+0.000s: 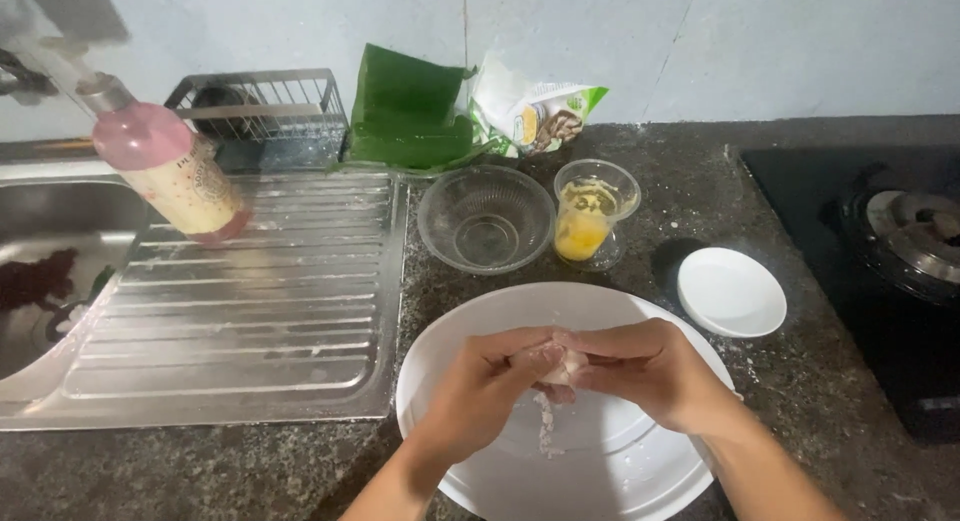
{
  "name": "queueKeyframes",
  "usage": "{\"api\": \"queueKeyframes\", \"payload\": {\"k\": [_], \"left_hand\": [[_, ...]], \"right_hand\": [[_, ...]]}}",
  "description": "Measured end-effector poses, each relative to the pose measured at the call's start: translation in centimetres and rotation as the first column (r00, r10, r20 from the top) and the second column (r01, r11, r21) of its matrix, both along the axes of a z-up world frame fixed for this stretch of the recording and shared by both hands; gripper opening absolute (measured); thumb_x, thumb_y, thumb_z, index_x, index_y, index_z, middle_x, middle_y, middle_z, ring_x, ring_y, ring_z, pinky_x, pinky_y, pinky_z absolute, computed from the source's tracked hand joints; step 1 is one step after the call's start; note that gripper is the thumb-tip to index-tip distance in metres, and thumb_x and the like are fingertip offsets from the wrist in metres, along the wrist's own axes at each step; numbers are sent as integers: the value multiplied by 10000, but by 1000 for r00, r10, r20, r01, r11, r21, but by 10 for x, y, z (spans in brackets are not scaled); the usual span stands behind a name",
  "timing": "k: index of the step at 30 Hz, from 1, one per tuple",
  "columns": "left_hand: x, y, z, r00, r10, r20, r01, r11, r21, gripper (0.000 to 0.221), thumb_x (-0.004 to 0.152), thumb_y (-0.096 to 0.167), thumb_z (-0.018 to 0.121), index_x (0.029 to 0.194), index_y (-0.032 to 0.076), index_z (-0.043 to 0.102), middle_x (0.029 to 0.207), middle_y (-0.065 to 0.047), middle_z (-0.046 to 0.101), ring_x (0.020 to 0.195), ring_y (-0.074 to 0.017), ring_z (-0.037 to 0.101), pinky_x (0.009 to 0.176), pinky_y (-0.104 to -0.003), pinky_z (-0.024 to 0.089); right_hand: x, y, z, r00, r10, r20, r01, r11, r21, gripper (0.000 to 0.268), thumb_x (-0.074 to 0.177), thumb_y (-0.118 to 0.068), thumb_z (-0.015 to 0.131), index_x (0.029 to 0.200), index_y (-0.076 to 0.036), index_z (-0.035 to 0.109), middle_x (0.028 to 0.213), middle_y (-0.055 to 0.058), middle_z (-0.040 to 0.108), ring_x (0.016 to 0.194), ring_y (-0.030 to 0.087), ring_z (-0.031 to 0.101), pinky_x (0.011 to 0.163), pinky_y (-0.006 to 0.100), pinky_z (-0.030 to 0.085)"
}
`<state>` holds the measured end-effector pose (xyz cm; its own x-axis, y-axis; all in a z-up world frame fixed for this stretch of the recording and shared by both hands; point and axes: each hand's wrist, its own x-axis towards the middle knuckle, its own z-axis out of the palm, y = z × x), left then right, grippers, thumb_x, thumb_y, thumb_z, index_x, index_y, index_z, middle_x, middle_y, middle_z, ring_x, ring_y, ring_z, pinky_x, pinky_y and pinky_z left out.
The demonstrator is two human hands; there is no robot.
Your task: The person is taking small pieces of dough, rolling them into balls using their hands, and then flattening them onto a plate.
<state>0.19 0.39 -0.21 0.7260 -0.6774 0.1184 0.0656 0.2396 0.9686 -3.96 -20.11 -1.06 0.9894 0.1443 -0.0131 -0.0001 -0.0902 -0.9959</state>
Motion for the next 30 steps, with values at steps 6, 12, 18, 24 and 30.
{"api": "queueKeyframes", "payload": {"k": [6,12,18,24,30], "left_hand": [[-3,0,-3,997,61,39,-65,991,113,319,1001,248,533,1127,44,744,956,-55,752,754,-167,735,696,-271,614],[1,-1,-7,993,58,101,-82,966,247,459,913,365,602,1270,82,661,866,-58,779,796,-137,770,738,-261,601],[-3,-3,-3,980,195,26,-197,976,93,214,952,159,653,1103,40,747,744,-119,726,680,-127,604,682,-338,572],[-2,-6,-9,979,200,-30,-197,977,81,227,976,172,628,1133,62,749,829,-87,732,737,-135,617,742,-324,561],[-6,0,4,992,128,-1,-127,986,109,337,1023,272,526,1210,53,700,874,-136,738,817,-205,683,828,-392,575]], "right_hand": [[-2,3,-8,990,-127,67,135,983,-125,300,777,-98,781,1073,-57,803,1054,137,816,968,168,762,779,285,668],[2,3,-15,984,-154,83,156,988,-15,327,827,-53,729,1153,-34,755,948,138,801,796,162,688,668,314,627],[-2,2,-3,978,12,210,40,969,-244,301,900,-149,642,1162,-71,768,998,192,825,978,407,777,915,548,588],[0,2,-11,899,76,432,80,940,-332,604,706,-4,821,1281,-92,658,1132,183,755,1053,365,704,867,461,617],[2,-4,-18,857,46,513,185,902,-389,448,758,-16,781,1200,-55,720,1001,171,801,953,350,767,815,451,636]]}}
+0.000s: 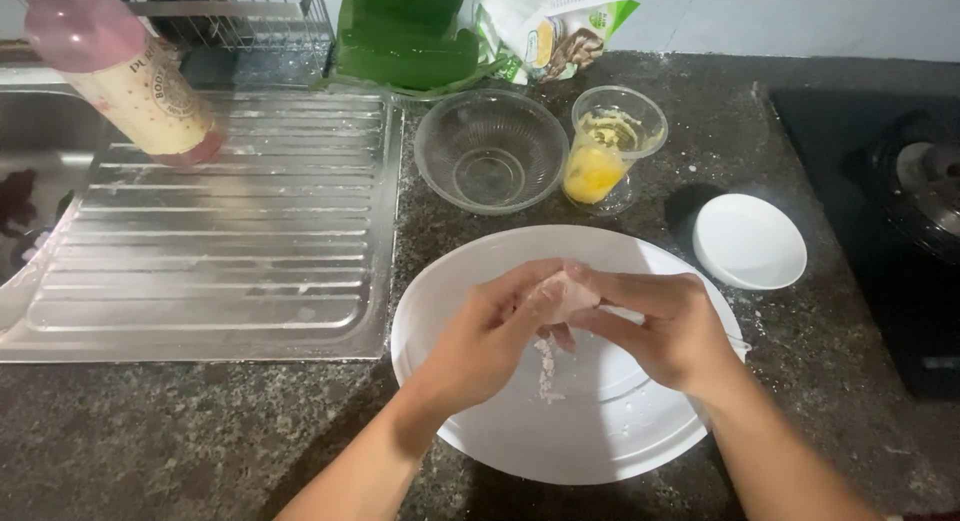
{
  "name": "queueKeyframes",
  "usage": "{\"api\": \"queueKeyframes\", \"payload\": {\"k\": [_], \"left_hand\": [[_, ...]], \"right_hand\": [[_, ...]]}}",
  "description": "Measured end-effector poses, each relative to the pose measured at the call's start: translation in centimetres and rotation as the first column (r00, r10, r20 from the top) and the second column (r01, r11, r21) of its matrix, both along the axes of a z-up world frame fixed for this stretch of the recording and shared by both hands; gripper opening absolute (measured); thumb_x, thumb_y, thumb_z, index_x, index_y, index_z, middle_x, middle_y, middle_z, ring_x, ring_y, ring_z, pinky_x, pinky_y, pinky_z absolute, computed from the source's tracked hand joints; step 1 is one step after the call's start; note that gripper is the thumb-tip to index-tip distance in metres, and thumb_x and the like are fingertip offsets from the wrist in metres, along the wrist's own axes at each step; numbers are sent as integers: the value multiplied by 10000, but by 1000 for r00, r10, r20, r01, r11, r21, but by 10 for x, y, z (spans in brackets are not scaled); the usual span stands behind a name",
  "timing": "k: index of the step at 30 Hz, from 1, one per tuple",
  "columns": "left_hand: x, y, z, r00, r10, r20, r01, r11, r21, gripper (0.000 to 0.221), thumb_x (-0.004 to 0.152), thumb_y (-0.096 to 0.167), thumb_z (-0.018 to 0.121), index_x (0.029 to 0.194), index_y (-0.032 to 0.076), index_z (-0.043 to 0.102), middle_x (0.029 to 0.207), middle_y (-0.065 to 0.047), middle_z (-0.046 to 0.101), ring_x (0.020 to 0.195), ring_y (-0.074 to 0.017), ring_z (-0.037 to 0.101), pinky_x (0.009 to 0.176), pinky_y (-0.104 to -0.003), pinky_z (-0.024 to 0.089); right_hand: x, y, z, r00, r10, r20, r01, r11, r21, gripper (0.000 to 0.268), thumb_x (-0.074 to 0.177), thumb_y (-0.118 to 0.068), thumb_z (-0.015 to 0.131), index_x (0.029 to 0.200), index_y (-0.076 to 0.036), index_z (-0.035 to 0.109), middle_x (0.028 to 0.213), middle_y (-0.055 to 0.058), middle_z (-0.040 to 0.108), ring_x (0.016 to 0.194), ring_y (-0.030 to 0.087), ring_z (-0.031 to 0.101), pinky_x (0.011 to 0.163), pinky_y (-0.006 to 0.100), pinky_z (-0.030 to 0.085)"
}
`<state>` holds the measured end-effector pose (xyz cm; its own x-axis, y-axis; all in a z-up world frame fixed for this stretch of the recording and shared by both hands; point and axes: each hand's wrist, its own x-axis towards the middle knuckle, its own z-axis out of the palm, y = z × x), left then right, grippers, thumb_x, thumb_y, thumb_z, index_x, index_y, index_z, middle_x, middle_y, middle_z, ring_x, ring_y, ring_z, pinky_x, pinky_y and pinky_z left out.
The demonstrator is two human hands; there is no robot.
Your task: The person is taking small pieces of dough, rolling them into balls using their hands, and then flattening them onto a plate.
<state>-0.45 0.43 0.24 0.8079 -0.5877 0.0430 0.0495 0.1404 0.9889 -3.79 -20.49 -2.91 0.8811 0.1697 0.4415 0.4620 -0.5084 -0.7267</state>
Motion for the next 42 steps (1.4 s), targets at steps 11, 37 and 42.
{"api": "queueKeyframes", "payload": {"k": [11,37,42], "left_hand": [[-3,-4,-16,987,-9,159,13,1000,-25,358,979,191,620,1314,63,633,826,-94,744,814,-160,697,893,-375,539],[3,-2,-25,988,-153,31,156,968,-196,273,1055,95,474,1224,22,675,876,-107,647,728,-163,582,709,-345,561],[6,-2,-20,988,-133,74,138,987,-78,300,1054,112,455,1229,19,680,791,-130,641,720,-197,595,737,-377,573]], "right_hand": [[-2,8,9,986,-105,-131,121,985,121,279,818,-62,753,1096,-49,778,913,180,809,880,362,781,796,400,629],[-3,-12,-4,919,56,-391,56,961,269,561,697,61,815,1235,-61,711,1149,200,775,1082,403,728,898,461,621],[-4,1,14,918,35,-396,74,964,255,522,735,-5,813,1243,-75,715,1163,184,777,1068,404,745,883,477,624]]}}
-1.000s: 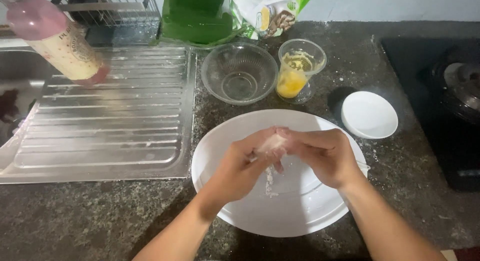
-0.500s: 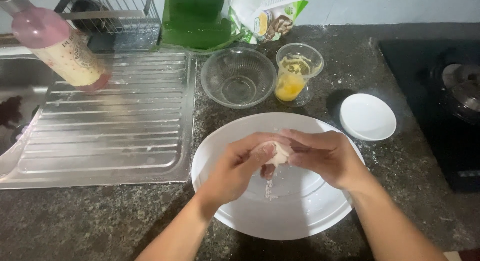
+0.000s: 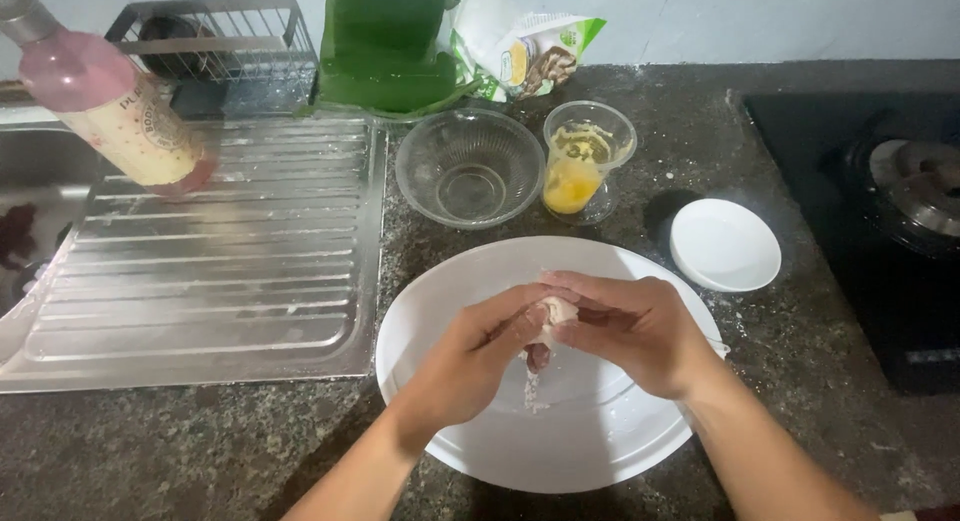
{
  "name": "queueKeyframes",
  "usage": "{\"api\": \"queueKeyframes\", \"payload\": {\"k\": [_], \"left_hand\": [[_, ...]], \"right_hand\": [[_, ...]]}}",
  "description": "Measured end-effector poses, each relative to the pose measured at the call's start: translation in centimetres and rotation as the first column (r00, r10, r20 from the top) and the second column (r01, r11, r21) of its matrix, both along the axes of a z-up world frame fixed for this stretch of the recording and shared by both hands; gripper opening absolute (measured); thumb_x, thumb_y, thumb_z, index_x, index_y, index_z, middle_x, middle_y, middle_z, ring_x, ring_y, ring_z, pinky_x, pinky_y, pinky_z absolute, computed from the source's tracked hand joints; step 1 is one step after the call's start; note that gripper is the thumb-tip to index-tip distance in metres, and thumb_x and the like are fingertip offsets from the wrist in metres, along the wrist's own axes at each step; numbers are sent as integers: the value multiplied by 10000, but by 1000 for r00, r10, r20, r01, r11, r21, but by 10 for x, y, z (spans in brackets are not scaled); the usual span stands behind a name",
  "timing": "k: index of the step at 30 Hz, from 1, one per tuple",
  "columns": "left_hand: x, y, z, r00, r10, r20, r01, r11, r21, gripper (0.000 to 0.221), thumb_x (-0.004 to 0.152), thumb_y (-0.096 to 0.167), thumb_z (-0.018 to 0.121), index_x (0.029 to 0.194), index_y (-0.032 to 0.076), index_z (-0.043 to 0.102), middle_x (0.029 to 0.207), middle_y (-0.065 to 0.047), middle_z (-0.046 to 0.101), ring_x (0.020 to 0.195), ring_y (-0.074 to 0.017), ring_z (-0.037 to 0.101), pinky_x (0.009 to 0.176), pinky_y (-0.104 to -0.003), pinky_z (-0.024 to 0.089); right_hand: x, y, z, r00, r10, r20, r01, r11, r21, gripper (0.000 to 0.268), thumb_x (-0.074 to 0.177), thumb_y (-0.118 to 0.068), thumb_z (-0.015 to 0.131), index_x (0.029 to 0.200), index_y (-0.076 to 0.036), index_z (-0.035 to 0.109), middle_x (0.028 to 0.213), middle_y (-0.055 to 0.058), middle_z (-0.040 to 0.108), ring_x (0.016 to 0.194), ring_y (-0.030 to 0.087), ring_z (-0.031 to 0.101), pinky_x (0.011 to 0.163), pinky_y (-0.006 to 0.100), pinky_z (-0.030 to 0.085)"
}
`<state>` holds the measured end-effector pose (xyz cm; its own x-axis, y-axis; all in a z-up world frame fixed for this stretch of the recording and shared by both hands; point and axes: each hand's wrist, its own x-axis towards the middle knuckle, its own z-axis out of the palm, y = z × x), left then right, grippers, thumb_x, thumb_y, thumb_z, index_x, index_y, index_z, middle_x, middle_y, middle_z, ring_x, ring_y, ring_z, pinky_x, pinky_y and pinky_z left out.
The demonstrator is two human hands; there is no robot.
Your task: The person is taking small pieces of dough, rolling them into balls using their hands, and then flattening them onto a plate.
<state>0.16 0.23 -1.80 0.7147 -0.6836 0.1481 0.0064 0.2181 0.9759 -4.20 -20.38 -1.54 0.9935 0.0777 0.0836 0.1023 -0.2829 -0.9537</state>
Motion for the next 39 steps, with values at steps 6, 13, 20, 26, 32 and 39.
{"api": "queueKeyframes", "payload": {"k": [6,13,20,26,32,39], "left_hand": [[-5,2,12,997,-44,67,35,990,140,417,1071,292,330,1264,69,625,793,-21,547,750,-153,537,776,-288,445],[1,2,4,976,-99,192,77,990,121,417,1049,236,428,1421,70,516,819,-51,571,733,-153,529,734,-294,472],[0,2,8,983,-52,174,44,998,48,346,1052,232,447,1283,35,613,843,-60,625,686,-131,551,704,-273,501],[0,5,7,976,-44,214,28,997,77,299,1056,189,455,1260,68,638,838,-48,600,684,-126,561,696,-272,495],[1,2,-3,998,-53,-26,50,994,-94,375,1048,96,447,1386,8,583,971,-170,658,839,-202,619,788,-392,582],[-1,10,9,992,-46,119,35,995,93,352,1038,223,499,1352,109,612,837,-116,639,784,-222,619,771,-419,582]], "right_hand": [[-5,4,-3,997,-74,14,74,997,5,458,828,-105,745,1278,-36,697,984,51,813,801,57,635,655,216,521],[-1,-2,-7,1000,-13,9,11,994,110,444,866,-131,716,1294,-16,687,954,32,716,845,96,622,724,235,509],[6,-9,-13,969,155,-192,-44,874,484,569,908,-269,587,1340,101,588,1278,218,697,1132,277,667,944,400,570],[9,3,-3,918,27,-395,179,861,476,513,876,-136,595,1325,112,628,1195,246,729,1063,317,671,888,413,581],[3,22,30,953,-43,-301,104,977,188,368,891,-25,592,1226,24,735,1113,270,806,1055,421,778,906,525,618],[7,30,24,948,-131,-290,128,991,-31,366,867,-3,648,1217,-17,755,1081,246,811,1021,400,785,927,478,606]]}}
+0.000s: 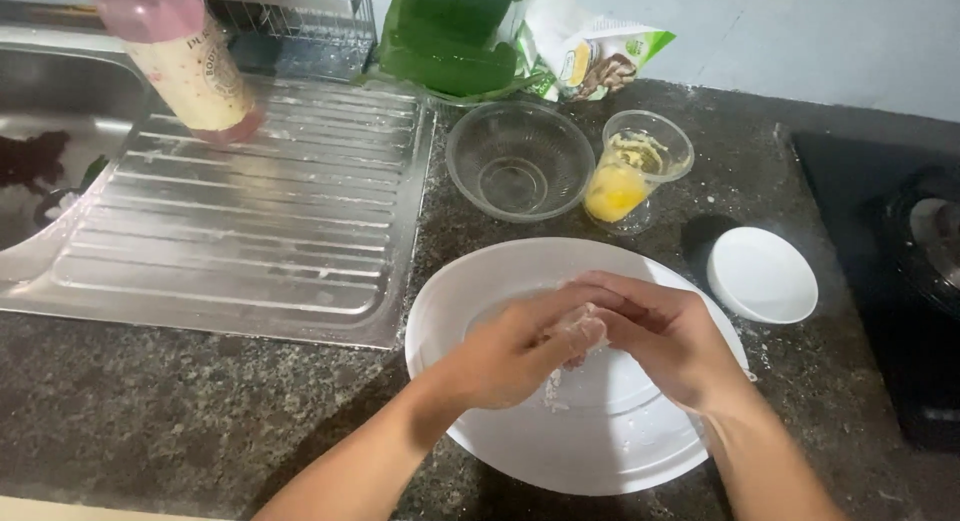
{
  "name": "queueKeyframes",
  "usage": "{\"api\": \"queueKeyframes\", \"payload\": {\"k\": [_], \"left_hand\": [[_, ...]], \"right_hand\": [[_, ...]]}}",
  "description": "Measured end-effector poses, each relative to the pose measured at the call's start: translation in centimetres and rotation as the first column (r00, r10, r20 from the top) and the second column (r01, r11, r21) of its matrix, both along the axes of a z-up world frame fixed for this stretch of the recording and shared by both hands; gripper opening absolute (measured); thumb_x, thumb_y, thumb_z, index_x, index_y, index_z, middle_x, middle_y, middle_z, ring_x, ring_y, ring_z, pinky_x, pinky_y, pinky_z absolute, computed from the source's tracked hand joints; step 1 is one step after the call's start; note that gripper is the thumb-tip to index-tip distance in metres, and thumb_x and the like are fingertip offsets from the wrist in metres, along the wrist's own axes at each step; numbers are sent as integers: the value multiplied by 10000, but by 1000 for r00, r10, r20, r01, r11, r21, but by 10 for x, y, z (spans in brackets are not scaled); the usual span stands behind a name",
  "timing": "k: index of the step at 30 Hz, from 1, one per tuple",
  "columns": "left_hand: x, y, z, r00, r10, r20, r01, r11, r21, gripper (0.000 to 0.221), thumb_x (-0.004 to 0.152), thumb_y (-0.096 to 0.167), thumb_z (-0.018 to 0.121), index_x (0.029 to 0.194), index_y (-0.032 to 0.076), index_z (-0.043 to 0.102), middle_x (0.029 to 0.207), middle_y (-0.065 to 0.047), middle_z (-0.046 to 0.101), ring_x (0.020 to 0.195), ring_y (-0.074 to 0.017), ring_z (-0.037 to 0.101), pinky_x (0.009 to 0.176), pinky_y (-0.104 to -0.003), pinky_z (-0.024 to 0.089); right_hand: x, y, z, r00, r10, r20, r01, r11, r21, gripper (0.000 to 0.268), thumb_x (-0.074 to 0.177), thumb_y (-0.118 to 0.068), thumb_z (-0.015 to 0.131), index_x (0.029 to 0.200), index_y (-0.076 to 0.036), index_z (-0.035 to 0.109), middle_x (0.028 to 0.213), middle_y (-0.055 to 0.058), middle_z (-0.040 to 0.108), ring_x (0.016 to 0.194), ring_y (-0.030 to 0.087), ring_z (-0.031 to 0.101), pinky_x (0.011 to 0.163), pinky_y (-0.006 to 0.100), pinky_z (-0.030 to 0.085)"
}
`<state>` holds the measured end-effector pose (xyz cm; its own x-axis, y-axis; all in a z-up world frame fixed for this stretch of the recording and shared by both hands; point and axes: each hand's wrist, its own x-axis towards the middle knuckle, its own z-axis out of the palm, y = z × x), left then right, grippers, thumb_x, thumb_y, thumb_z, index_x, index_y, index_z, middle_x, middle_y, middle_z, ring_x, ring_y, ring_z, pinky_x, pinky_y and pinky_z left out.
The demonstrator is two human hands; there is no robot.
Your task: The person is taking small pieces of dough, rolling them into balls using their hands, and then flattening them onto a plate.
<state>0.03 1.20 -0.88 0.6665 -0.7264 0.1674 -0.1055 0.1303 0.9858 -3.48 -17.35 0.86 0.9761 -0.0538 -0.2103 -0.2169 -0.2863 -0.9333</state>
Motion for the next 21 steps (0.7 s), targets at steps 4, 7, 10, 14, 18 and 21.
{"api": "queueKeyframes", "payload": {"k": [4,7,10,14,18,21], "left_hand": [[1,-6,-6,997,54,-59,-53,998,29,321,1006,217,584,1307,125,646,847,-116,662,756,-180,601,770,-380,579],[3,-7,-6,992,59,-112,-61,998,-15,313,1031,188,536,1291,62,655,806,-113,669,748,-191,633,757,-378,593],[6,-7,-11,990,32,-135,-48,992,-119,335,1046,178,500,1318,37,636,823,-135,690,770,-190,659,769,-384,616],[5,-12,-20,978,45,-204,-103,954,-282,309,1063,167,471,1261,4,643,842,-163,690,775,-190,667,735,-358,623],[4,-13,-21,976,79,-204,-138,947,-292,285,1063,160,473,1213,-2,653,820,-165,688,750,-193,667,712,-349,618],[2,-15,-20,974,94,-208,-156,939,-307,284,1065,159,481,1223,-6,649,827,-175,672,758,-206,655,720,-361,611]], "right_hand": [[-2,3,-1,999,-38,-3,38,999,19,366,883,-9,633,1231,-29,746,1072,239,807,1018,366,773,920,474,604],[-1,-11,-16,999,-35,29,28,973,231,412,911,-3,549,1306,39,659,1161,308,742,1077,444,725,940,536,563],[-5,-17,-13,989,21,145,-73,928,365,480,908,-17,523,1377,76,570,1270,335,682,1162,472,663,948,596,523],[-11,-18,-15,939,167,299,-197,978,73,665,760,66,713,1403,25,548,1295,274,685,1179,405,656,947,562,542],[-14,-18,-33,940,169,297,-150,985,-86,735,721,96,752,1415,-23,543,1308,263,675,1161,461,667,945,512,572],[-12,-20,-44,924,125,362,-80,987,-136,733,686,43,814,1377,-54,590,1248,233,713,1105,444,683,897,488,597]]}}
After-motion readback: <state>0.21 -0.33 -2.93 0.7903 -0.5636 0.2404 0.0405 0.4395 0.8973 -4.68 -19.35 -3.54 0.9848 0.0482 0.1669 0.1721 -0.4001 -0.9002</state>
